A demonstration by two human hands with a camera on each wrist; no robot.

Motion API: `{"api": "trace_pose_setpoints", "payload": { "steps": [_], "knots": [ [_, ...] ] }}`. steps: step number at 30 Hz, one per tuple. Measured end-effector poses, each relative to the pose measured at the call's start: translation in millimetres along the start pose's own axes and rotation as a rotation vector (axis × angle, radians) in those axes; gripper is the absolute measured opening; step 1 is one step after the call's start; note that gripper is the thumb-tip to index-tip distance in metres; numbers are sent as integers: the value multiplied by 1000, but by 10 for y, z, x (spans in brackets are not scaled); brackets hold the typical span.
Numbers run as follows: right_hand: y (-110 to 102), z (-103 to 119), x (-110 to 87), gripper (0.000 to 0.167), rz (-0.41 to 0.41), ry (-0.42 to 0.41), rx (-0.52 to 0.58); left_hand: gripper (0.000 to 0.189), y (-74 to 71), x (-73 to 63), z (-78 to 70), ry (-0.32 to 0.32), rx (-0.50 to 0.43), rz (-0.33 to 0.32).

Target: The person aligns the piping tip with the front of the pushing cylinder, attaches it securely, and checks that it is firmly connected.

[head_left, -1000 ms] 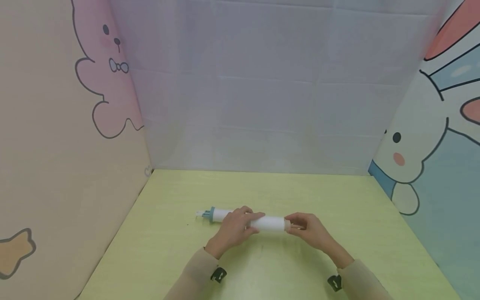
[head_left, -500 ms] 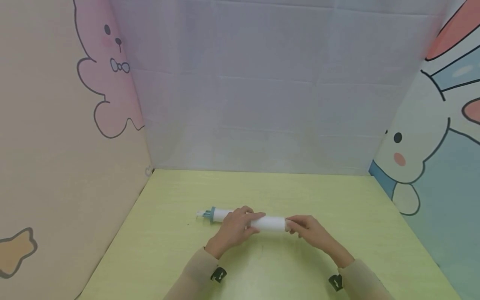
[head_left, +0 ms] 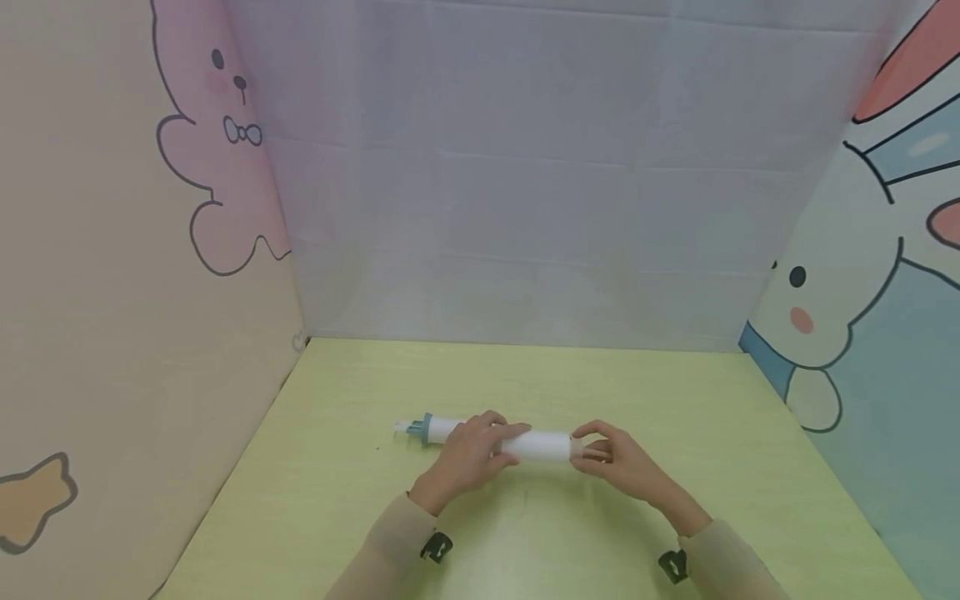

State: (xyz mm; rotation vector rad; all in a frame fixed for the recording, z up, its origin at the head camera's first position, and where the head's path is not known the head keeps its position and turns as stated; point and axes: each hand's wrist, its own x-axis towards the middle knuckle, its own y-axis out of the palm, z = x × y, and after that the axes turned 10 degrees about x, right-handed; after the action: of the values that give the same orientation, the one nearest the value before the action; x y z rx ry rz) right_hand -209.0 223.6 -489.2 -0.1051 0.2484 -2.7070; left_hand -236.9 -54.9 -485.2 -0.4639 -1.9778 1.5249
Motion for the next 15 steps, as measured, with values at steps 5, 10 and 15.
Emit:
{"api": "trace_pose_setpoints", "payload": {
  "steps": [5, 10, 15],
  "knots": [
    [-21, -19, -3, 30, 15, -15, 31, 48, 12, 9, 1, 5, -6, 7],
    [-28, 16, -6, 27, 7, 22, -16, 47, 2, 12, -5, 16, -8, -9],
    [0, 137, -20, 25, 1, 54, -93, 48, -11, 6, -8, 26, -2, -29]
  ]
}}
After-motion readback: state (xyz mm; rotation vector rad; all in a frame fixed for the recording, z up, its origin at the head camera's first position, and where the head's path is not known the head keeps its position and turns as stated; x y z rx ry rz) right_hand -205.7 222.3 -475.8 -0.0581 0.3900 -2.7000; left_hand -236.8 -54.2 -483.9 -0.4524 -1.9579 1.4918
